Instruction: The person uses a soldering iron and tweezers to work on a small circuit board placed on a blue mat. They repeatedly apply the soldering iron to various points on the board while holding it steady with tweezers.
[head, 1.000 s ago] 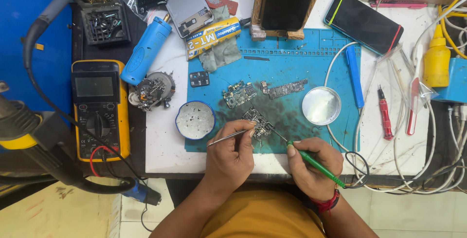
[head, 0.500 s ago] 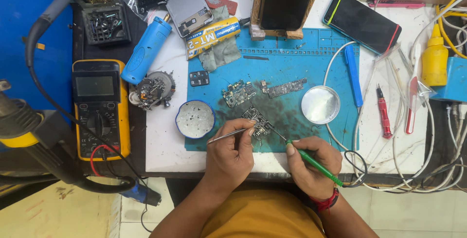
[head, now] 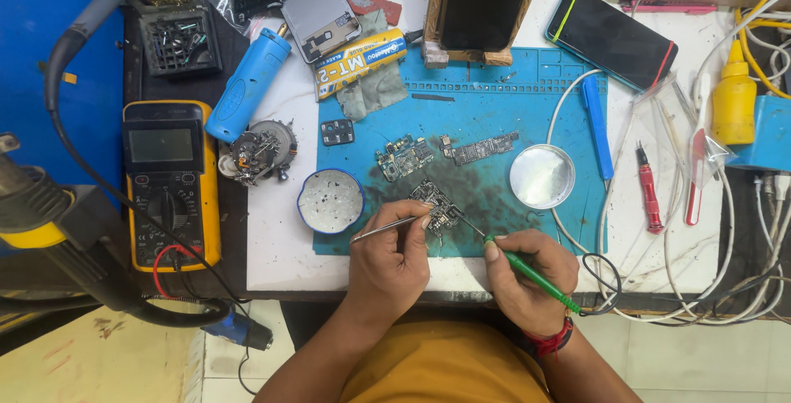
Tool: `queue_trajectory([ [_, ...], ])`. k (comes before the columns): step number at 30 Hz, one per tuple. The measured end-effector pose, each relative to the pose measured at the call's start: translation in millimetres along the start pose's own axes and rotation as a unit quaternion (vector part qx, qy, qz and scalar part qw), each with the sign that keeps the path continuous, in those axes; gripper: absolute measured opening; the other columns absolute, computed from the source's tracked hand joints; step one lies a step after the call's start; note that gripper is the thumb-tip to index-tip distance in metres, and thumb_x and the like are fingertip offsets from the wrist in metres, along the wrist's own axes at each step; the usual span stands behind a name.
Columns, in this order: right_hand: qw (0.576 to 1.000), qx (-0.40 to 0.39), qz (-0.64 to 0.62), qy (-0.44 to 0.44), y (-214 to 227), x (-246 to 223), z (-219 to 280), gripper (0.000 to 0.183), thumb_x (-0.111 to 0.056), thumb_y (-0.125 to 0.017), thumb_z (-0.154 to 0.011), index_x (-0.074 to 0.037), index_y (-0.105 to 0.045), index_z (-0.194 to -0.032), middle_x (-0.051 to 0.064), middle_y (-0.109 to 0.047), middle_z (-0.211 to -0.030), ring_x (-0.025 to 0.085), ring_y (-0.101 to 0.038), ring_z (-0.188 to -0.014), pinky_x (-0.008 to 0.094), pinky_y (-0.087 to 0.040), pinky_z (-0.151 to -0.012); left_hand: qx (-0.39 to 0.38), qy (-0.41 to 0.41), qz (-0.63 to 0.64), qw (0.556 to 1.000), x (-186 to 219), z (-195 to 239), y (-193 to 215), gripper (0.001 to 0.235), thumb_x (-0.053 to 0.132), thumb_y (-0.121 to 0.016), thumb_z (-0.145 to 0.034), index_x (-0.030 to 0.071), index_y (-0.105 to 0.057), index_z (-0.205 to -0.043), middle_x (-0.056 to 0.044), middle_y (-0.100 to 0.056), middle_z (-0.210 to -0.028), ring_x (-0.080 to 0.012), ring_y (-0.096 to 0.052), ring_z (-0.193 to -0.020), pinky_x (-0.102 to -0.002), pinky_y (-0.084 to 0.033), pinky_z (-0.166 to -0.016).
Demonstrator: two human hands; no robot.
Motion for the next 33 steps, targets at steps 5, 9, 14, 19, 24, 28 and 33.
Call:
queue_trajectory([
  [5, 1.0, 0.0, -0.003, 0.002, 0.0, -0.7, -0.1, 0.012, -0.001, -0.075, -0.088, -0.001, -0.065, -0.095, 0.005, -0.069, -0.078, 0.008, -0.061, -0.061, 0.022, -0.045, -0.057, 0.002, -0.011, 0.001, 1.0, 1.0, 0.4, 0.3, 0.009, 0.002, -0.067, -0.097, 0.003, -0.066, -0.107, -0.01, -0.075, -0.094, -0.0194, -0.073, -0.074, -0.03, -0.057, -0.065],
  [9, 1.0, 0.001, -0.006, -0.005, -0.1, 0.0, -0.2, 0.013, -0.002, -0.075, -0.088, 0.0, -0.065, -0.096, 0.006, -0.069, -0.077, 0.008, -0.061, -0.06, 0.022, -0.045, -0.056, -0.001, -0.003, 0.004, 1.0, 0.2, 0.2, 0.1, 0.009, 0.002, -0.067, -0.097, 0.002, -0.066, -0.106, -0.01, -0.075, -0.094, -0.0195, -0.073, -0.074, -0.03, -0.057, -0.064],
  [14, 1.0, 0.001, -0.008, 0.007, -0.1, -1.1, -0.4, 0.013, -0.001, -0.075, -0.088, -0.001, -0.064, -0.096, 0.006, -0.069, -0.079, 0.008, -0.062, -0.062, 0.022, -0.046, -0.057, -0.002, 0.001, 0.009, 1.0, -0.5, 0.5, -0.3, 0.009, 0.002, -0.067, -0.097, 0.002, -0.066, -0.106, -0.01, -0.075, -0.093, -0.0193, -0.074, -0.073, -0.03, -0.057, -0.064],
  [19, 1.0, 0.001, -0.005, 0.002, -0.2, -1.0, -0.6, 0.012, -0.001, -0.075, -0.088, -0.001, -0.065, -0.095, 0.006, -0.069, -0.077, 0.008, -0.061, -0.06, 0.022, -0.045, -0.056, 0.002, -0.012, -0.001, 1.0, 0.4, 0.6, -0.3, 0.009, 0.002, -0.067, -0.097, 0.003, -0.066, -0.106, -0.01, -0.074, -0.093, -0.0189, -0.073, -0.073, -0.03, -0.056, -0.064],
  [24, 1.0, -0.005, 0.0, 0.01, -0.1, -2.6, -1.2, 0.012, -0.001, -0.075, -0.088, -0.001, -0.065, -0.094, 0.005, -0.069, -0.077, 0.008, -0.062, -0.061, 0.022, -0.045, -0.056, -0.003, 0.008, 0.005, 1.0, -1.4, 0.6, -0.6, 0.009, 0.002, -0.068, -0.097, 0.002, -0.067, -0.106, -0.01, -0.074, -0.092, -0.0166, -0.071, -0.068, -0.029, -0.055, -0.06],
  [28, 1.0, 0.001, -0.002, -0.002, -0.6, -1.8, -0.7, 0.012, -0.001, -0.075, -0.088, -0.001, -0.065, -0.095, 0.005, -0.069, -0.077, 0.008, -0.061, -0.06, 0.022, -0.045, -0.056, -0.005, 0.013, 0.011, 1.0, -1.8, 0.7, -0.7, 0.01, 0.002, -0.067, -0.097, 0.002, -0.066, -0.106, -0.01, -0.074, -0.092, -0.0158, -0.071, -0.067, -0.028, -0.055, -0.06],
  [33, 1.0, 0.002, -0.007, 0.004, -0.1, -0.9, -0.7, 0.012, -0.001, -0.075, -0.088, -0.001, -0.065, -0.095, 0.005, -0.069, -0.077, 0.008, -0.061, -0.06, 0.022, -0.045, -0.056, 0.001, -0.005, -0.001, 1.0, 0.1, 0.2, -0.4, 0.008, 0.003, -0.068, -0.098, 0.003, -0.067, -0.106, -0.009, -0.074, -0.09, -0.0158, -0.07, -0.067, -0.029, -0.055, -0.06],
])
Point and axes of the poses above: each hand's wrist, its own z-axis away from the middle knuckle, its own y-axis out of the back of the hand, x = y × z, the point moved 5 cm from there along -z, towards the middle knuckle
